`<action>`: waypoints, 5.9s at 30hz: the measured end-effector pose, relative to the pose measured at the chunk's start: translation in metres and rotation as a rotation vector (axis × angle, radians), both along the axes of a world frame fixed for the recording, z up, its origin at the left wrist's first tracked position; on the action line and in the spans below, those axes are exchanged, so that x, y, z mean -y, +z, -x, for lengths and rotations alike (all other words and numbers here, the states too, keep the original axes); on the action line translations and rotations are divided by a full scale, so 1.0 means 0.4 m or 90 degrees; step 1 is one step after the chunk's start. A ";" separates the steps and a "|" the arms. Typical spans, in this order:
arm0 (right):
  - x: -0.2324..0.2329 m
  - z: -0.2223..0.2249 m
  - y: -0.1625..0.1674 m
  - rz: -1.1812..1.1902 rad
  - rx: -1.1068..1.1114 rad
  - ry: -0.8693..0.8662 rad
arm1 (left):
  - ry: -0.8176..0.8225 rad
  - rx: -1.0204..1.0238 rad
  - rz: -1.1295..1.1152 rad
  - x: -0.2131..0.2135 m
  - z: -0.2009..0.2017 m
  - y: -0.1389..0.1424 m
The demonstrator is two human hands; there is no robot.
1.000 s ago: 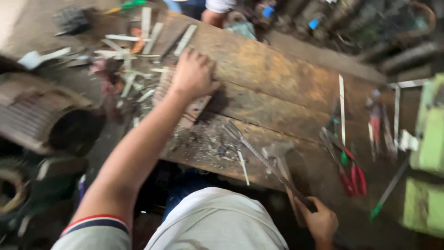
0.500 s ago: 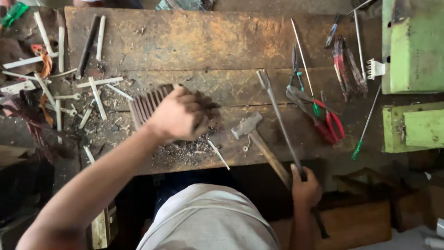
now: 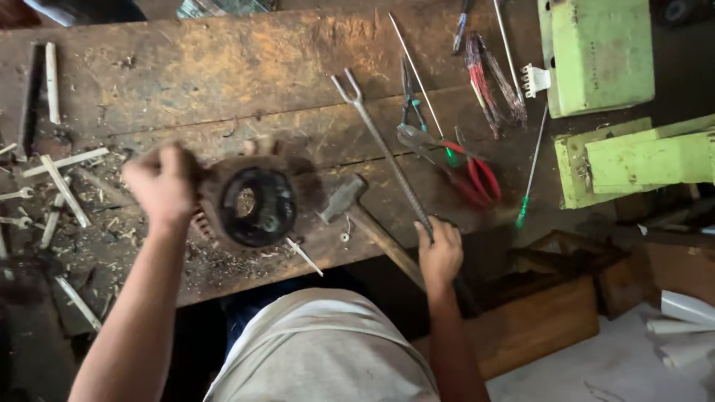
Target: The person removes copper windings from a motor stator using pliers and a screwdriver. They also use a hammer and a metal rod to tap the stator housing. The removed copper wires are placed on the workbench.
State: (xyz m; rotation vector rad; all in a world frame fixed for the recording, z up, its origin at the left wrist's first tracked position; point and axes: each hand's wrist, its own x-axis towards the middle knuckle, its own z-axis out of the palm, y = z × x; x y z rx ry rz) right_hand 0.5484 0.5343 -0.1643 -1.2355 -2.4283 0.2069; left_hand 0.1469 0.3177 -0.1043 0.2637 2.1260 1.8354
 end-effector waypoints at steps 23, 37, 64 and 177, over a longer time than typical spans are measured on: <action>-0.063 0.057 -0.025 0.097 0.096 0.327 | 0.286 -0.422 0.338 0.365 -0.428 0.051; -0.108 0.023 0.002 -0.121 0.234 0.128 | -0.030 -0.024 -0.228 0.301 -0.181 0.069; 0.379 0.180 0.249 0.364 0.050 -0.010 | -0.031 -0.250 0.091 0.595 -0.111 -0.207; -0.033 -0.025 0.254 0.242 0.066 0.219 | -0.200 -0.462 0.422 0.277 -0.275 0.127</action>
